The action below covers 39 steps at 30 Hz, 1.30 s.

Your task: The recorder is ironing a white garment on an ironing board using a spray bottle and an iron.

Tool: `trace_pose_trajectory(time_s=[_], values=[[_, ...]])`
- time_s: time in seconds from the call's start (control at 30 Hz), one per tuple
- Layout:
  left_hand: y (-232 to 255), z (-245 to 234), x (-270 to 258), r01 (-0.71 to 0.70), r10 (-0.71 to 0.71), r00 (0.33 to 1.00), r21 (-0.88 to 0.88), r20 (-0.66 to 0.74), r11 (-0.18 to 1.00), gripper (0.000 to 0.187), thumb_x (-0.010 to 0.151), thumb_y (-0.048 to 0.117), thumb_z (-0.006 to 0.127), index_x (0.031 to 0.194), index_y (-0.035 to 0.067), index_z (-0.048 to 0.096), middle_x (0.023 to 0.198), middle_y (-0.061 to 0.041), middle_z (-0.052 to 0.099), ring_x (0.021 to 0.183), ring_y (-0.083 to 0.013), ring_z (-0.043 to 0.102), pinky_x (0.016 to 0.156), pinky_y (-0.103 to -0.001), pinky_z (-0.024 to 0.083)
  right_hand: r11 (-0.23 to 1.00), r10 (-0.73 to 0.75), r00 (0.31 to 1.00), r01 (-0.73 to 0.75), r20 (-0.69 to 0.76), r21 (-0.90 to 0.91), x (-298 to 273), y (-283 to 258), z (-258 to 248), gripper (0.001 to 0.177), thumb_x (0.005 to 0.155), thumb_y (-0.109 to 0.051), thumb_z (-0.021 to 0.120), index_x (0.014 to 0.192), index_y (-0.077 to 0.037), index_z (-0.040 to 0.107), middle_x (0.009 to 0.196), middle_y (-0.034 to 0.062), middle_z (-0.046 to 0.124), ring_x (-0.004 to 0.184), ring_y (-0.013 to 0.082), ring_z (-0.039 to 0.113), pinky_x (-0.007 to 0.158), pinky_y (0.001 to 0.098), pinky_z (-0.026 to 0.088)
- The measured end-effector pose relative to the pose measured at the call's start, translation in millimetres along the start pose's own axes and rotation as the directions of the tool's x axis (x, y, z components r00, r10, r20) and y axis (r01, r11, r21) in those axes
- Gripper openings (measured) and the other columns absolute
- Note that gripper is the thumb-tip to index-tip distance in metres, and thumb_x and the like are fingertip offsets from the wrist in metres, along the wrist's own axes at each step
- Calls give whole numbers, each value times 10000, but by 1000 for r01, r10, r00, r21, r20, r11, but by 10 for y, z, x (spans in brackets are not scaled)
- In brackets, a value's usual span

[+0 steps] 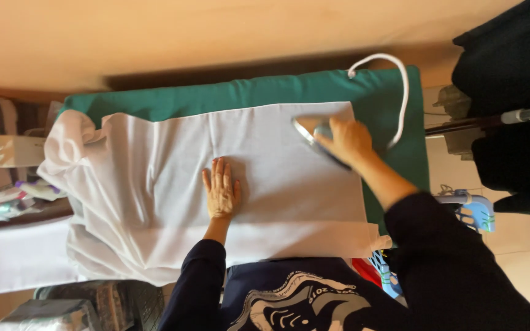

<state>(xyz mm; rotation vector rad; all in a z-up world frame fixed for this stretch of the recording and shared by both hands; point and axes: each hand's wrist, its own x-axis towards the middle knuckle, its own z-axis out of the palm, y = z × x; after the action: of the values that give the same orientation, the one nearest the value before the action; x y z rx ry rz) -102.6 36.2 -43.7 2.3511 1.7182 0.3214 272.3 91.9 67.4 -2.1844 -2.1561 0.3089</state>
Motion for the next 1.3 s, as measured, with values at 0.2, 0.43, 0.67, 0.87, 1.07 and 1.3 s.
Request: trace_pose_trajectory(time_s=[0.2, 0.43, 0.67, 0.87, 1.07, 1.3], values=[[-76, 35, -63, 41, -53, 994, -131, -93, 991, 619, 986, 246, 530, 1511, -35, 362, 1632, -199, 311, 1562, -380, 198, 1273, -599, 94, 956, -242, 963, 216, 122, 198, -1131, -993, 427, 515, 852, -568, 692, 1074, -104, 668, 774, 167, 706, 632, 374, 686, 545, 511, 526], [-390, -102, -255, 79, -132, 974, -274, -183, 959, 654, 979, 207, 574, 1537, -31, 332, 1613, -209, 336, 1549, -413, 231, 1276, -609, 131, 943, -322, 945, 315, 56, 107, -343, -1485, 463, 492, 874, -583, 684, 984, -103, 667, 695, 165, 688, 605, 377, 680, 535, 511, 520], [-1445, -497, 99, 48, -121, 948, -241, -295, 969, 548, 1043, 143, 528, 1550, 0, 375, 1632, -185, 365, 1555, -392, 271, 1267, -605, 143, 987, -161, 982, 162, -103, 0, 1057, -1657, 372, 535, 899, -557, 729, 932, -29, 644, 752, 226, 702, 694, 405, 702, 589, 509, 542], [-2354, -772, 860, 89, -107, 979, -107, -175, 990, 597, 1022, 35, 425, 1611, 39, 328, 1683, -144, 341, 1581, -346, 238, 1248, -628, 143, 983, -157, 979, 168, -129, 77, 159, -1925, 516, 487, 913, -530, 712, 972, -49, 665, 818, 217, 709, 716, 419, 683, 614, 547, 520], [-2747, -953, 1216, 60, -42, 992, 154, -118, 986, 723, 874, -3, 470, 1579, 34, 316, 1555, -137, 478, 1513, -412, 297, 1152, -705, 102, 992, -118, 947, 128, 299, -15, -1006, -2174, 393, 492, 881, -609, 688, 957, -126, 633, 749, 164, 716, 699, 347, 697, 626, 500, 527], [-3374, -1149, 1109, 117, -111, 984, 33, -137, 993, 500, 822, -89, 556, 1301, 52, 539, 1105, -175, 598, 1064, -419, 548, 900, -555, 429, 897, -412, 911, 406, 0, 175, -980, -2582, 610, 419, 818, -516, 717, 878, -121, 592, 758, 101, 694, 596, 320, 672, 524, 465, 506]])
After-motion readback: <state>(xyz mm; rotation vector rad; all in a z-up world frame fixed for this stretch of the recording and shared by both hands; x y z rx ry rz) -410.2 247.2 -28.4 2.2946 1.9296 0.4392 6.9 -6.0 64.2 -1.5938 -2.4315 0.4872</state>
